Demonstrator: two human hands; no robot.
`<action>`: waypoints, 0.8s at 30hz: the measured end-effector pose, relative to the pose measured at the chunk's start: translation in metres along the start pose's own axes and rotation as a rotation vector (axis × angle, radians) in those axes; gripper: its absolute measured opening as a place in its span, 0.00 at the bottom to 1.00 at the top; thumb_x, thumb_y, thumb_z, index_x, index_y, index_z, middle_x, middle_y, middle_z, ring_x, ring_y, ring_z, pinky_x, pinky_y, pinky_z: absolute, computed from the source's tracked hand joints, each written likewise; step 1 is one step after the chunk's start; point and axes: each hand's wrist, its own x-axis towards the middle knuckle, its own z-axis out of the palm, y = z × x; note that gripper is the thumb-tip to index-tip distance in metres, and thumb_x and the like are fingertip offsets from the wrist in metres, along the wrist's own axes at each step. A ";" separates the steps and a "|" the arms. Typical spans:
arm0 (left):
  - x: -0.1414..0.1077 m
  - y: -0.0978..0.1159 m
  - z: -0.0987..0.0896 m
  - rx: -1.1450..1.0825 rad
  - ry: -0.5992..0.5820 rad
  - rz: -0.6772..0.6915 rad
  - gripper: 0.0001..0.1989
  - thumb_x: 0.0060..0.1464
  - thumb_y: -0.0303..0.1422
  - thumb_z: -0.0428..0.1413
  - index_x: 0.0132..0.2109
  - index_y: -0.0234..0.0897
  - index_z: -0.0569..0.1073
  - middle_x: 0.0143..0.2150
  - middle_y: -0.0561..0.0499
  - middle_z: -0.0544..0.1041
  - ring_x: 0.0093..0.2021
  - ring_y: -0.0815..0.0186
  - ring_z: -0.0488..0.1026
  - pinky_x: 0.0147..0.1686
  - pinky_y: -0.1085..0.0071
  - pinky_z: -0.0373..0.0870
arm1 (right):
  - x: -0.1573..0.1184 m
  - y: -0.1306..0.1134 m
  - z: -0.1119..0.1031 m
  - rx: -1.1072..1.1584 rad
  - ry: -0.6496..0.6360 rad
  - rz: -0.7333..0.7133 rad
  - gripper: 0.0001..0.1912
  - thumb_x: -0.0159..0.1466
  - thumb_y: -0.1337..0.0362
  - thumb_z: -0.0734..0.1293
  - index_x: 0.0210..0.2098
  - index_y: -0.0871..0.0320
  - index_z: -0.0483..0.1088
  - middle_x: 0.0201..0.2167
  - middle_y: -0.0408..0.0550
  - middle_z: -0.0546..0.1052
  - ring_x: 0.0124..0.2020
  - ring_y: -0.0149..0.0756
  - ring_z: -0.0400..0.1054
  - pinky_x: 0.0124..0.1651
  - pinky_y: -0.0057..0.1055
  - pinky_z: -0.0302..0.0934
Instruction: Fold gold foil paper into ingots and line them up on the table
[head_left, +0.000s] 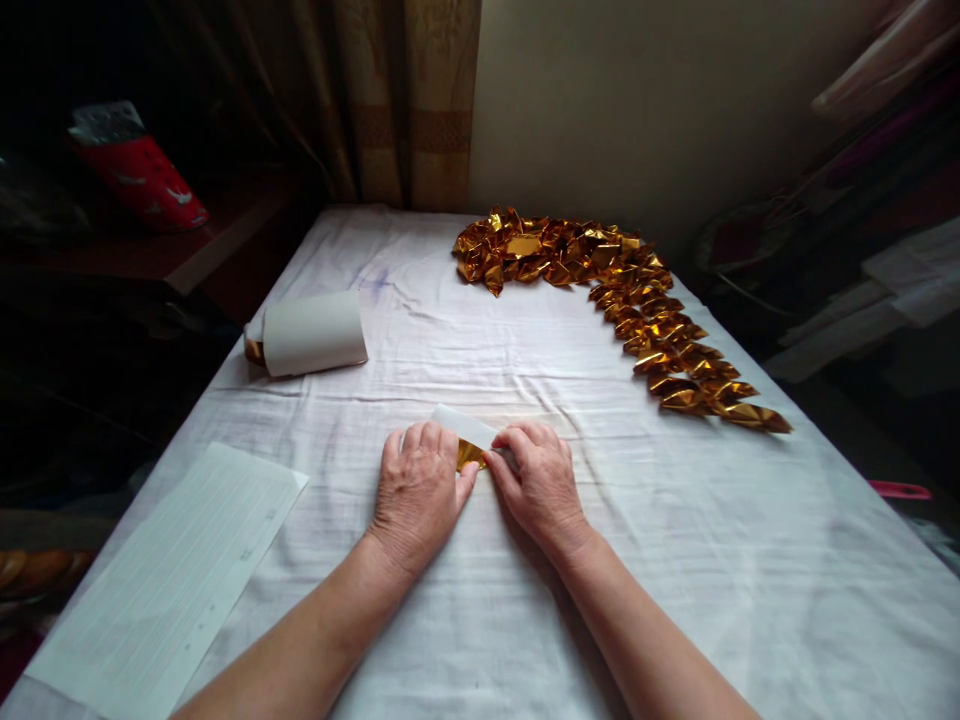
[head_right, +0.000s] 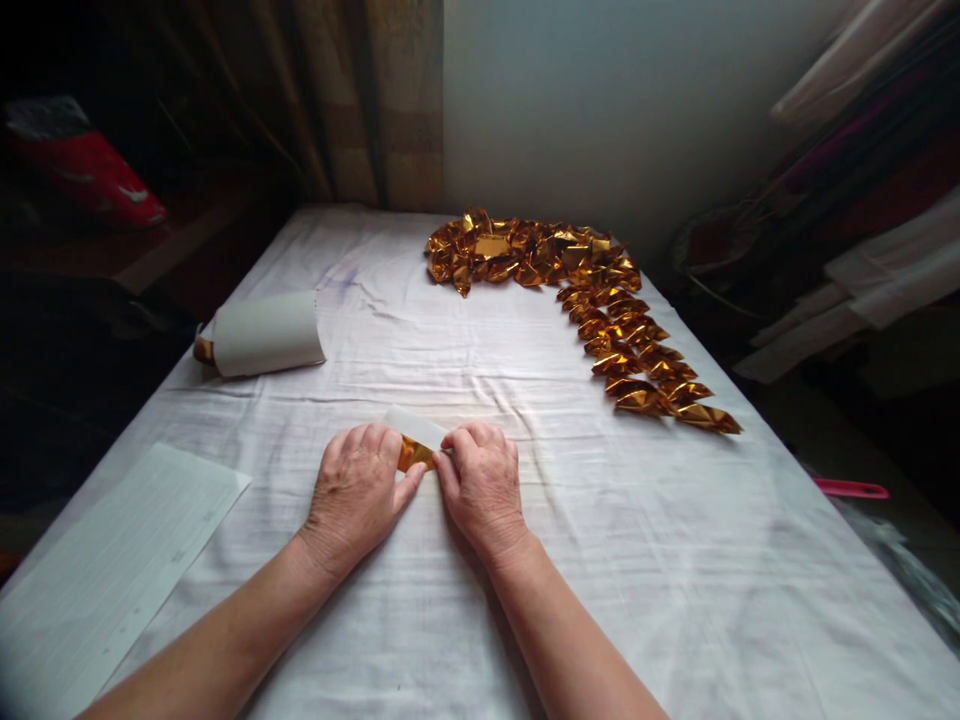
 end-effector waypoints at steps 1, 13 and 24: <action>0.000 0.000 0.000 -0.001 -0.001 -0.001 0.12 0.55 0.40 0.59 0.39 0.35 0.71 0.38 0.44 0.73 0.42 0.53 0.68 0.45 0.57 0.62 | 0.000 0.000 0.001 0.009 0.001 0.001 0.02 0.65 0.63 0.67 0.36 0.54 0.70 0.39 0.46 0.74 0.44 0.41 0.64 0.44 0.35 0.51; -0.001 0.001 0.001 0.012 0.003 -0.006 0.13 0.57 0.41 0.58 0.40 0.35 0.72 0.38 0.43 0.74 0.42 0.52 0.69 0.47 0.55 0.63 | -0.003 0.001 0.003 -0.001 0.090 -0.157 0.10 0.64 0.74 0.62 0.38 0.55 0.72 0.39 0.48 0.76 0.42 0.39 0.65 0.43 0.34 0.54; -0.001 -0.059 0.005 -0.361 -0.047 0.186 0.13 0.58 0.35 0.57 0.51 0.44 0.75 0.60 0.47 0.71 0.59 0.57 0.66 0.59 0.56 0.61 | -0.017 -0.014 -0.007 -0.073 -0.026 -0.222 0.13 0.66 0.62 0.64 0.48 0.56 0.73 0.43 0.52 0.75 0.44 0.42 0.66 0.48 0.38 0.60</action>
